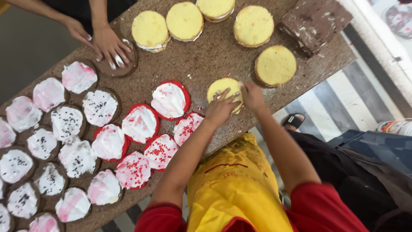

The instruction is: The person assembles round frosted cake sandwiches on a bakery worktable. They pick up a plain cake round, place it frosting-side down onto a frosted half, and press it gently to form a filled sandwich cake, working through rows of yellow, chocolate, and red velvet cakes one at a time.

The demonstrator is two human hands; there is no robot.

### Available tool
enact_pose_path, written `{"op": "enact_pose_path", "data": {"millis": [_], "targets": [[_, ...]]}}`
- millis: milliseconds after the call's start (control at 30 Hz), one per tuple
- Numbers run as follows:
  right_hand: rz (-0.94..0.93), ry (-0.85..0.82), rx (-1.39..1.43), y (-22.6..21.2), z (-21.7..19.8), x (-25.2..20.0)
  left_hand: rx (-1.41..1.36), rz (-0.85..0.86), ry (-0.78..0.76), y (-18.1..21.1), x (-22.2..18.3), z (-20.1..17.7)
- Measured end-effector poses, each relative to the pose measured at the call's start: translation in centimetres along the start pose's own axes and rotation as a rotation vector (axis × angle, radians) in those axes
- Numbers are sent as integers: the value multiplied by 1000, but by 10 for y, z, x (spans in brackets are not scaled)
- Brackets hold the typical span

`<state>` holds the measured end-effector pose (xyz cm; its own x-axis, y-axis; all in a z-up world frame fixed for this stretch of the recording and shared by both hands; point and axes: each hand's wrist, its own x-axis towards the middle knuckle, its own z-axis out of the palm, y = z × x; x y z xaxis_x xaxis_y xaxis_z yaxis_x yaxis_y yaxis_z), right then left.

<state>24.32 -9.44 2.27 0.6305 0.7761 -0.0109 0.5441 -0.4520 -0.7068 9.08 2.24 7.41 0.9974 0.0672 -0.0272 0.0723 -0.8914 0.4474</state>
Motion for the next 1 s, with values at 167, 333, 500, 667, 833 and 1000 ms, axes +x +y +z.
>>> {"op": "enact_pose_path", "data": {"millis": [167,333,500,667,833,1000], "targets": [[214,347,156,-5,77,-121,56,-54,-21,4,5,8],[589,39,855,-59,59,-127,-149,-31,116,-35,8,25],[308,-24,392,-245,-91,-102,-784,-477,678,-100,-72,-99],[-570,251,379,-257,-19,-120,-521,-740,753,-191,-164,-91],[206,-224,956,-57,98,-144,-411,-831,590,-218,-163,-43],[943,-73,1754,10,94,-46,-445,-980,369,-233,-137,-38]]}}
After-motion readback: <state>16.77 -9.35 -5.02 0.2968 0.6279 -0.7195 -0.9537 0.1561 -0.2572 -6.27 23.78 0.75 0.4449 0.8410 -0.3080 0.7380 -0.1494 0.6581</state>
